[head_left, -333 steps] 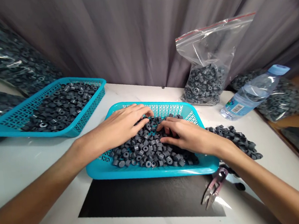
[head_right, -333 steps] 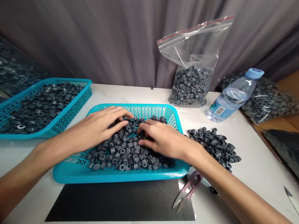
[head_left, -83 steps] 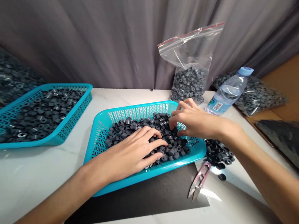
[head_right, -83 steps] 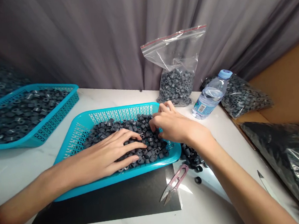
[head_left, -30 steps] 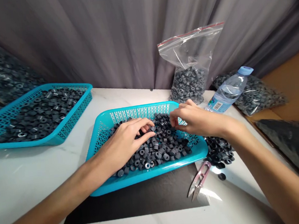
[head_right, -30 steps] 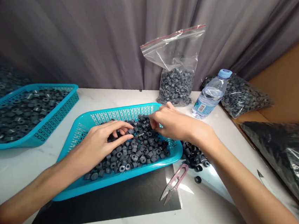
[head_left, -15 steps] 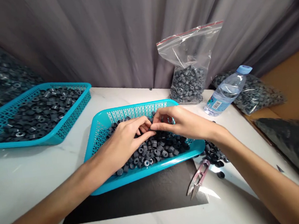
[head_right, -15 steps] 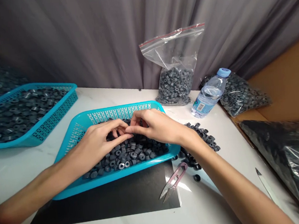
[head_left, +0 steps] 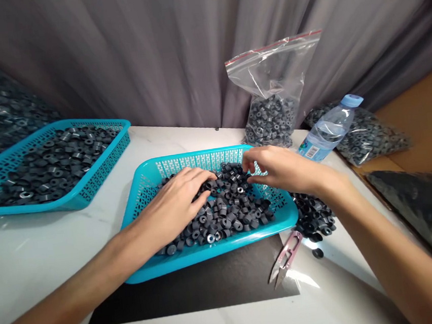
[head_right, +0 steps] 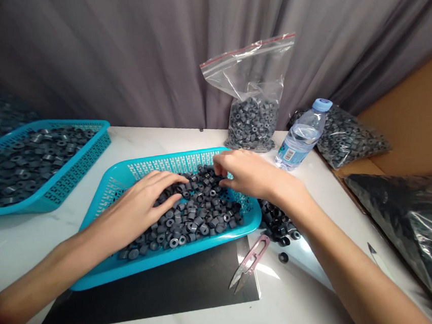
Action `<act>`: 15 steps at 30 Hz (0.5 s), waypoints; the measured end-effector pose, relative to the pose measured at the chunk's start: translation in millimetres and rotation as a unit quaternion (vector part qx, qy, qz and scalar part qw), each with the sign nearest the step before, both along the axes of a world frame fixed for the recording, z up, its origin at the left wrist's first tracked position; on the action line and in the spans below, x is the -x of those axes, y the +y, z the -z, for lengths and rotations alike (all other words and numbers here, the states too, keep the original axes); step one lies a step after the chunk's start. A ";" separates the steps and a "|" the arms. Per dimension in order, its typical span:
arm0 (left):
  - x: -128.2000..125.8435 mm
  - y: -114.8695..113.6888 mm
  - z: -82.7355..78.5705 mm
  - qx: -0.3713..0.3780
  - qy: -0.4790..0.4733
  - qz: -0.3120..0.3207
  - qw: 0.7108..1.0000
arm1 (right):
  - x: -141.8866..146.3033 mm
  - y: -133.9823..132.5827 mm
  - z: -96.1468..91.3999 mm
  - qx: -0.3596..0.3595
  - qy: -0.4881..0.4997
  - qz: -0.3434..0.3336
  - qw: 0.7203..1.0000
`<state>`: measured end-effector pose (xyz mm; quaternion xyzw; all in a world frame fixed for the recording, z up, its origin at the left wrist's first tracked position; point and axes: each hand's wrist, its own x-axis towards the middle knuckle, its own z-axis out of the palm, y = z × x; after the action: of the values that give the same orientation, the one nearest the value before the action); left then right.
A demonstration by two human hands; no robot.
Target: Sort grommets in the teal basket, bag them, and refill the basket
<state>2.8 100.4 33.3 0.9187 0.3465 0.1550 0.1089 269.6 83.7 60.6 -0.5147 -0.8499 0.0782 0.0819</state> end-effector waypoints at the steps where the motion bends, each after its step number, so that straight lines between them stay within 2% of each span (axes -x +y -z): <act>1: -0.6 -2.2 -0.5 -0.009 0.014 0.015 1.000 | 4.0 0.5 2.4 0.006 0.014 -0.028 0.999; 5: -4.1 -10.2 -2.8 -0.042 0.041 0.051 0.997 | 20.3 2.4 11.1 0.026 0.051 -0.103 0.993; 11: -7.5 -8.0 -4.9 -0.046 0.024 0.028 0.998 | 26.0 0.7 14.0 0.023 0.058 -0.124 0.990; 15: -6.6 -7.9 -4.8 -0.045 0.021 0.021 0.999 | 26.6 0.3 14.8 0.013 0.047 -0.106 0.993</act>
<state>9.4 92.5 38.1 0.9328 0.3222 0.1485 0.0627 243.0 84.0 45.8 -0.4185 -0.8937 0.1213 0.1066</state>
